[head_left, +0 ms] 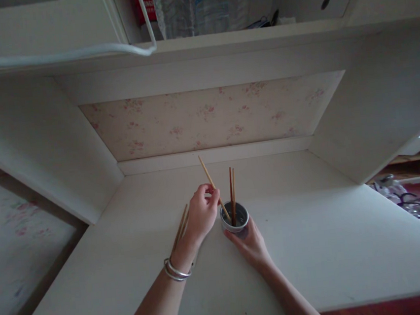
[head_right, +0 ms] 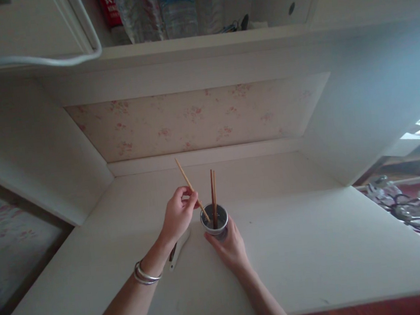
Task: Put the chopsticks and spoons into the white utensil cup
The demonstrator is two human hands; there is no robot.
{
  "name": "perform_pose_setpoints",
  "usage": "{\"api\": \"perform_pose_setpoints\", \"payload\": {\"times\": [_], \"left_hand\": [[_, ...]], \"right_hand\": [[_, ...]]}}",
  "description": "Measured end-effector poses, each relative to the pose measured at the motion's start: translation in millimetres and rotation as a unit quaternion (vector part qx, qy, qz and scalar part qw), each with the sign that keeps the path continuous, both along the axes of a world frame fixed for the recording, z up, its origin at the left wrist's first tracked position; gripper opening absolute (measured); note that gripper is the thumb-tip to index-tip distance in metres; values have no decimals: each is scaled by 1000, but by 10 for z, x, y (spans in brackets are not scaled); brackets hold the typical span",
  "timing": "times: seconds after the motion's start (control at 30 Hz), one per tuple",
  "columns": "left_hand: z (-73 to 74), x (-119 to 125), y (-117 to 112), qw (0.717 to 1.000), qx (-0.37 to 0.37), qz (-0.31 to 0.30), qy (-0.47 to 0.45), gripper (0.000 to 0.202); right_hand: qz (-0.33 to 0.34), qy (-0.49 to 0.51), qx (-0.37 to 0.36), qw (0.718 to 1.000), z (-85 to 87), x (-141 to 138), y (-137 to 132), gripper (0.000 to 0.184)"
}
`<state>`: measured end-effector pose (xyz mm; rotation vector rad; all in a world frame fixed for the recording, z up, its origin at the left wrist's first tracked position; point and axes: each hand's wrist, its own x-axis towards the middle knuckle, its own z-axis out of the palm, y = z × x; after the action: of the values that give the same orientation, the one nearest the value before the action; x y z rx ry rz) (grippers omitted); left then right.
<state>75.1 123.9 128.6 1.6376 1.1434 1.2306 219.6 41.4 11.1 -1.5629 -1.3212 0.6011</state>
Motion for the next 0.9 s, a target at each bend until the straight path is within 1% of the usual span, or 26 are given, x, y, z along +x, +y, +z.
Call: {"api": "perform_pose_setpoints", "payload": {"times": [0.13,0.27,0.4,0.57,0.73,0.9], "left_hand": [[-97,61,11,994,14,2,109,16],[-218,103,36,986,23,-13,166,18],[-316,121,58,984,27,-20,177,17],[-385,125,55,983,35,-16,181,15],[-416,135,47,983,42,-11,177,16],[-411,148,26,983,50,-19,175,10]], "right_hand": [[3,7,2,1000,-18,1,6,69],[4,4,8,1000,-48,7,10,70],[4,6,9,1000,-63,11,13,70],[-3,8,9,1000,-55,7,14,70],[2,8,6,1000,-41,3,6,69],[-2,4,10,1000,-30,-3,4,71]]}}
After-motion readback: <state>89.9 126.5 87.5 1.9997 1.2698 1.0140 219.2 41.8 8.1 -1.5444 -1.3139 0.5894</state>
